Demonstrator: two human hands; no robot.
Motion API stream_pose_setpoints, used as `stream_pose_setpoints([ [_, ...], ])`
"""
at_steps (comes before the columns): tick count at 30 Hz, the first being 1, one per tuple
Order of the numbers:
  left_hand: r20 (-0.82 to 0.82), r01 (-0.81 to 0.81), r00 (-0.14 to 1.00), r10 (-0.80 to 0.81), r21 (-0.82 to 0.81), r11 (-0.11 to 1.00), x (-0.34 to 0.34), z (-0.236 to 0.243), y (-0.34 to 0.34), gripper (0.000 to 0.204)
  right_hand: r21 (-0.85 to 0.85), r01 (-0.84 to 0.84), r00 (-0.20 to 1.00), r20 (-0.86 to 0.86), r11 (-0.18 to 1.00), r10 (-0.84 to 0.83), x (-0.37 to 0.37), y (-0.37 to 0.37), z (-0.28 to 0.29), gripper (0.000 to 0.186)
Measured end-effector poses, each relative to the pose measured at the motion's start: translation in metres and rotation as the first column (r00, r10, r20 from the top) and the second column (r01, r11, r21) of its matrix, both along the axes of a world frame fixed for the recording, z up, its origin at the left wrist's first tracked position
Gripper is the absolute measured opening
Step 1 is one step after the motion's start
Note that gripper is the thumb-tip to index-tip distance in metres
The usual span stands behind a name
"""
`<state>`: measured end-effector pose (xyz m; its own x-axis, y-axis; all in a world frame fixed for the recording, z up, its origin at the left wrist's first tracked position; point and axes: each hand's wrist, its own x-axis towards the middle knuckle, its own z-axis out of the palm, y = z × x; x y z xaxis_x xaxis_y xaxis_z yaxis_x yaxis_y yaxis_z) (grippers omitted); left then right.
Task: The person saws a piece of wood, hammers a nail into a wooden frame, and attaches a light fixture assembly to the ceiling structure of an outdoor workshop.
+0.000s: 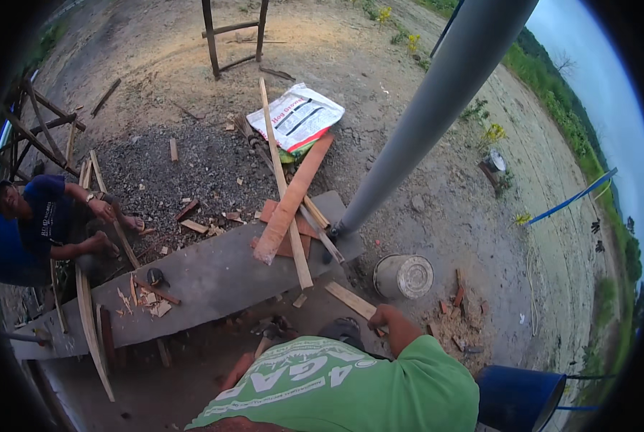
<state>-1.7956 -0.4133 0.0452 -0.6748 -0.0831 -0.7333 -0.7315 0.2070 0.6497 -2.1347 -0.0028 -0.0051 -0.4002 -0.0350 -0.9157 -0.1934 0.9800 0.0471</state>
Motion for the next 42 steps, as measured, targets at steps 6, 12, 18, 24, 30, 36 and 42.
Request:
stream_pose_setpoints([
  [6,0.137,0.012,0.991,-0.009,-0.024,1.000,-0.007,0.006,0.007,0.051,-0.021,0.184,0.979,-0.081,0.983,-0.185,0.027,0.027,0.002,0.061],
  [12,0.260,0.070,0.964,-0.047,-0.079,0.994,-0.020,0.028,0.032,0.055,-0.023,0.206,0.975,-0.086,0.978,-0.207,0.029,0.045,0.007,0.069],
  [18,0.225,-0.057,0.973,0.055,0.002,0.998,-0.004,0.047,0.076,0.052,-0.151,0.173,0.983,-0.030,0.973,-0.180,0.014,0.078,0.005,0.061],
  [24,0.258,-0.152,0.950,0.179,-0.119,0.981,-0.018,0.106,0.112,0.048,-0.313,0.099,0.988,0.140,0.944,-0.057,-0.008,0.082,0.084,0.058],
  [30,-0.068,-0.594,0.805,0.590,-0.116,0.796,-0.001,0.187,0.064,0.024,-0.696,0.014,0.996,0.069,0.718,0.047,-0.038,0.021,0.145,0.072],
  [36,-0.585,-0.761,0.544,0.602,-0.041,0.647,-0.018,0.283,-0.004,0.030,-0.961,-0.010,0.991,-0.047,0.277,-0.126,-0.091,-0.134,0.209,0.077],
  [42,-0.804,-0.662,0.264,0.533,0.251,0.706,-0.086,0.264,-0.109,0.039,-0.998,-0.062,0.914,-0.045,-0.029,-0.403,-0.132,-0.262,0.258,0.059],
])
